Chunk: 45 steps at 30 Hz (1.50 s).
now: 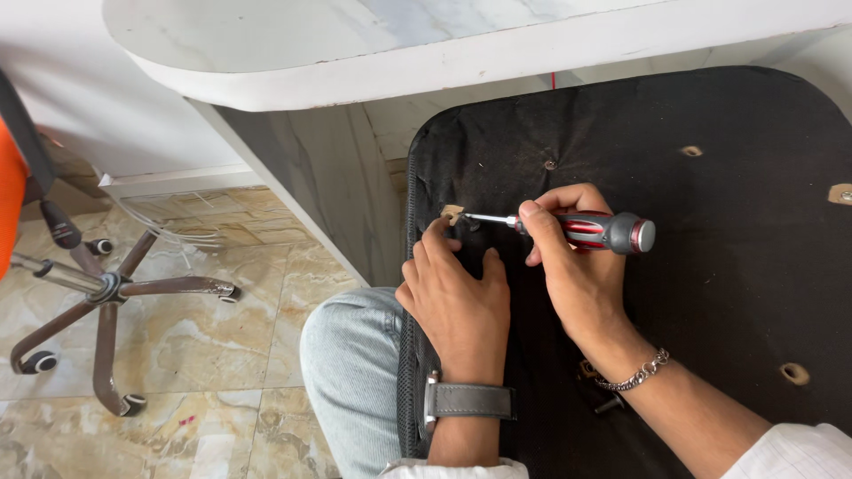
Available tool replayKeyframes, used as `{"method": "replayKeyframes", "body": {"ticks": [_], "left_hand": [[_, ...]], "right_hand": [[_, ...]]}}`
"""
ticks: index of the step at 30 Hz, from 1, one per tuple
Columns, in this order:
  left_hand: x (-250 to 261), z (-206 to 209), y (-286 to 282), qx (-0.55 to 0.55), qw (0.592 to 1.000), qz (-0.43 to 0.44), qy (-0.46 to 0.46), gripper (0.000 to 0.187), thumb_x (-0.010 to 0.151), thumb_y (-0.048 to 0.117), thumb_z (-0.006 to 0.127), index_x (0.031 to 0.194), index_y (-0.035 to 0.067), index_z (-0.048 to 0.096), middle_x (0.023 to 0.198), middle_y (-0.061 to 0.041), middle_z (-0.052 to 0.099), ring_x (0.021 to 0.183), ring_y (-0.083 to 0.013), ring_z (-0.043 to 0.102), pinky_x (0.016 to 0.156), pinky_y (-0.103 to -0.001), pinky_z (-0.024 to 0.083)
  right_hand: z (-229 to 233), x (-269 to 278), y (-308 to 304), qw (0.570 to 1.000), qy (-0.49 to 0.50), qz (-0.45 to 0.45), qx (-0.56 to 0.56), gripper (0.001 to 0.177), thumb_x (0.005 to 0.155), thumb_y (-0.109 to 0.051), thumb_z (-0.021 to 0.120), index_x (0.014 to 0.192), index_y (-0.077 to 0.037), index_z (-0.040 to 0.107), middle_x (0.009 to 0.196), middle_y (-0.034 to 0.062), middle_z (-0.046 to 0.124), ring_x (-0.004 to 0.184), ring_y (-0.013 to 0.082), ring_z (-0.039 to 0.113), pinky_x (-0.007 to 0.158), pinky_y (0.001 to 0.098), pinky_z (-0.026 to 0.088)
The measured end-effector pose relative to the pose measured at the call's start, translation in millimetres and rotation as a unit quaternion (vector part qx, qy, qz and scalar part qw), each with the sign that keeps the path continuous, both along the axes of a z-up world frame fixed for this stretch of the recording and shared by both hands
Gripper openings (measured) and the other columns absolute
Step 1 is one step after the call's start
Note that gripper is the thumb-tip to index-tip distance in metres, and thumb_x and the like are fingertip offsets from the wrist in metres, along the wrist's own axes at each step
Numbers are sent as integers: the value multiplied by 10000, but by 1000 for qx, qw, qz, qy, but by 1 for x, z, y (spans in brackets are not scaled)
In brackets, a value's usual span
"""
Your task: The person uses a screwdriver to tighten screws into a black upholstered chair seat placed on their lap. They repeatedly insert and turn screws at multiple locations on the underside of the seat, holding the seat steady with one hand while turning with the other.
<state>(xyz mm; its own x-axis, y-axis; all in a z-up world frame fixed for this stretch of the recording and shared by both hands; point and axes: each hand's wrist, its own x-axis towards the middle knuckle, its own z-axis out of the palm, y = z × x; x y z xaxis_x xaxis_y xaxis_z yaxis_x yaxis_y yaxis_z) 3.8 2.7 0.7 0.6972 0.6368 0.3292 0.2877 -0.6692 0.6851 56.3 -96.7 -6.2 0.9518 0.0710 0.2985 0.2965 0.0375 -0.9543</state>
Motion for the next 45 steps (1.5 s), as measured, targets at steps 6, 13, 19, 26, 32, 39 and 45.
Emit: {"method": "replayKeyframes", "body": {"ticks": [6, 13, 19, 26, 32, 39, 45], "left_hand": [[26, 4, 18, 34, 999, -12, 40, 386, 753, 238, 793, 1118, 142, 708, 1024, -53, 655, 954, -259, 601, 873, -446, 390], [30, -7, 19, 53, 999, -12, -2, 196, 792, 200, 759, 982, 149, 773, 966, -35, 657, 926, -245, 598, 875, -432, 391], [30, -9, 22, 36, 999, -11, 6, 217, 789, 177, 744, 999, 134, 777, 941, -22, 667, 897, -223, 604, 878, -416, 388], [27, -11, 22, 34, 999, -11, -7, 212, 799, 188, 725, 997, 133, 778, 928, -23, 679, 894, -220, 601, 872, -410, 390], [26, -14, 21, 48, 998, -10, -28, 198, 799, 197, 722, 979, 140, 780, 909, -19, 688, 878, -224, 606, 865, -410, 391], [29, -20, 22, 46, 998, -12, -48, 175, 773, 189, 718, 932, 158, 785, 885, -16, 701, 902, -242, 620, 885, -423, 400], [36, -27, 24, 80, 994, -10, -79, 161, 757, 188, 739, 909, 170, 792, 924, -51, 717, 969, -278, 633, 897, -469, 390]], "right_hand": [[3, -1, 0, 1000, 16, -4, 16, 155, 965, -203, 684, 955, -64, 615, 822, 37, 686, 625, 53, 598, 566, 222, 542], [-3, 0, 2, 1000, 2, -18, -13, 151, 930, -220, 691, 934, -78, 638, 801, 37, 711, 630, 72, 661, 529, 215, 575], [-6, 0, 4, 999, 1, -24, -33, 156, 922, -231, 697, 910, -83, 650, 774, 37, 701, 632, 77, 673, 504, 218, 576], [-1, -2, 4, 999, -19, -15, -29, 165, 932, -233, 694, 916, -75, 647, 789, 36, 711, 615, 73, 655, 504, 213, 550], [1, -6, 3, 999, -37, -13, -15, 176, 926, -238, 702, 909, -71, 646, 781, 35, 715, 593, 63, 645, 485, 210, 540], [1, -7, 3, 997, -70, 7, 9, 165, 934, -217, 706, 907, -74, 629, 790, 33, 710, 567, 52, 604, 469, 207, 500], [0, -3, 2, 995, -93, 18, 21, 170, 963, -203, 715, 919, -70, 618, 773, 34, 680, 544, 57, 565, 475, 208, 475]]}}
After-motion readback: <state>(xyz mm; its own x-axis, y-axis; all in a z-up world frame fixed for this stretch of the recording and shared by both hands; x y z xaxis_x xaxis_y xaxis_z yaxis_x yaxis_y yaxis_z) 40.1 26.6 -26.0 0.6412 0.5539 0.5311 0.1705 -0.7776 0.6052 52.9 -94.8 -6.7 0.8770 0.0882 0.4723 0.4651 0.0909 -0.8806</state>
